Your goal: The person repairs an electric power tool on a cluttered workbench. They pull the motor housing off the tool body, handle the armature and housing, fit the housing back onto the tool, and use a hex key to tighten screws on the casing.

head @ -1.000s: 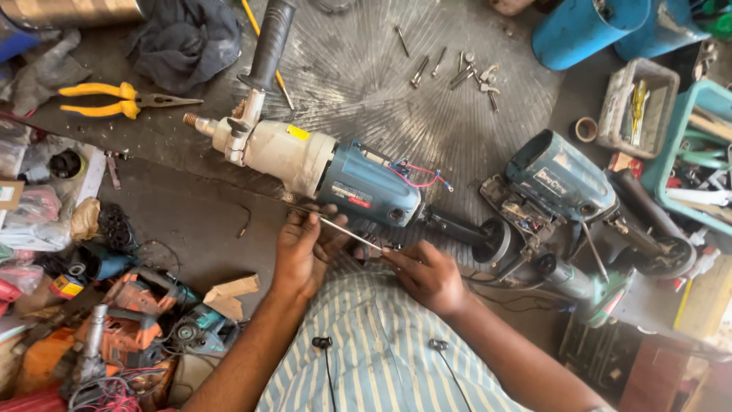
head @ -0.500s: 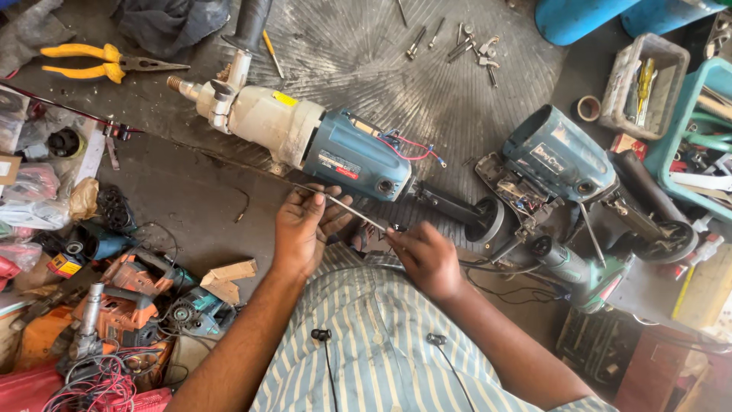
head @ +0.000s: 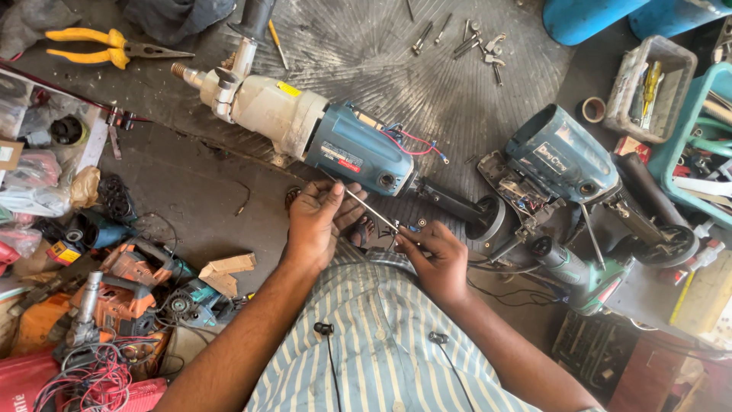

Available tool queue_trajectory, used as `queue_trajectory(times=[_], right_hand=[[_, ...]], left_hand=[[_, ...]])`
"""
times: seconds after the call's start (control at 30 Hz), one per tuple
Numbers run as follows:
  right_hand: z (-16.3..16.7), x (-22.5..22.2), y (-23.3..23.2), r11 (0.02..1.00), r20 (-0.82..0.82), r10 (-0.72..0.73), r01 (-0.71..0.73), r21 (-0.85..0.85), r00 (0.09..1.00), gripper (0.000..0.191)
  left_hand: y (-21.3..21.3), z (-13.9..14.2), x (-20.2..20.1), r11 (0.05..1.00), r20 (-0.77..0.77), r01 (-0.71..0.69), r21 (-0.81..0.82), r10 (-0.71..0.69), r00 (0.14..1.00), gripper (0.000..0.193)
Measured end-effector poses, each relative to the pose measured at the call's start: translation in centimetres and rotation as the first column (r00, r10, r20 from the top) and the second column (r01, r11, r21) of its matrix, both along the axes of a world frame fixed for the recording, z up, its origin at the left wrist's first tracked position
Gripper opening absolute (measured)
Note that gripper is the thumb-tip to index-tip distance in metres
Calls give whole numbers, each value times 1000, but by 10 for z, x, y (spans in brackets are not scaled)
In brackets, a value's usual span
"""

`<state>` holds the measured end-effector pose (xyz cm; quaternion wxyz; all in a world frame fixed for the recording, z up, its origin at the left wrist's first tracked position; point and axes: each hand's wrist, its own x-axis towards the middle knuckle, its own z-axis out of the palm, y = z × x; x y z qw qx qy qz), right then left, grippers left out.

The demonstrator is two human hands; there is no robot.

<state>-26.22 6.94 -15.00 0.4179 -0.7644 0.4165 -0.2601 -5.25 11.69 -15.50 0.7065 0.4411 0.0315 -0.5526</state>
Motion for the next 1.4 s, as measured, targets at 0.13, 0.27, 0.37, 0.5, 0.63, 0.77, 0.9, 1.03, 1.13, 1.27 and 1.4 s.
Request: queue_trajectory(times=[0.13, 0.27, 0.37, 0.5, 0.63, 0.77, 0.9, 1.03, 1.13, 1.27, 1.4], right_hand=[[1, 1, 0, 997, 2, 34, -34, -76, 999, 19], [2, 5, 0, 993, -5, 24, -24, -117, 1000, 19], [2, 8, -3, 993, -55, -16, 9, -122, 998, 19], [-2, 19, -12, 756, 139, -229, 86, 649, 964, 25], [-8, 31, -24, 357, 166, -330, -40, 933, 929, 30], [-11, 39, -35, 278, 259, -325, -170, 945, 909, 27], [-8, 43, -36, 332, 256, -387, -125, 935, 886, 19], [-1, 41, -16, 810, 121, -251, 140, 569, 960, 26], [11, 37, 1, 990, -154, -113, 99, -97, 982, 24], [26, 37, 10, 969, -111, -91, 62, -239, 990, 37], [31, 42, 8, 934, -167, -27, -34, -355, 986, 31]], left_hand=[[0, 0, 2, 1000, 11, -8, 0, 8, 1000, 26], [0, -1, 3, 1000, 3, -29, 0, 29, 1000, 25], [0, -1, 3, 1000, 3, -30, -3, 30, 1000, 26], [1, 0, -2, 998, -2, 15, 57, -15, 1000, 25], [2, 1, -5, 982, 45, 189, 15, -189, 981, 26], [0, 1, -4, 937, 58, 339, -86, -335, 940, 28], [-6, 3, -1, 930, 19, 354, -96, -354, 935, 29], [-9, 8, -3, 953, -34, 302, -13, -303, 952, 24], [-11, 13, 0, 955, -63, 298, -10, -298, 953, 22], [-12, 19, 4, 951, -94, 308, 29, -304, 948, 21], [-12, 22, 3, 959, -81, 277, 53, -273, 959, 22]])
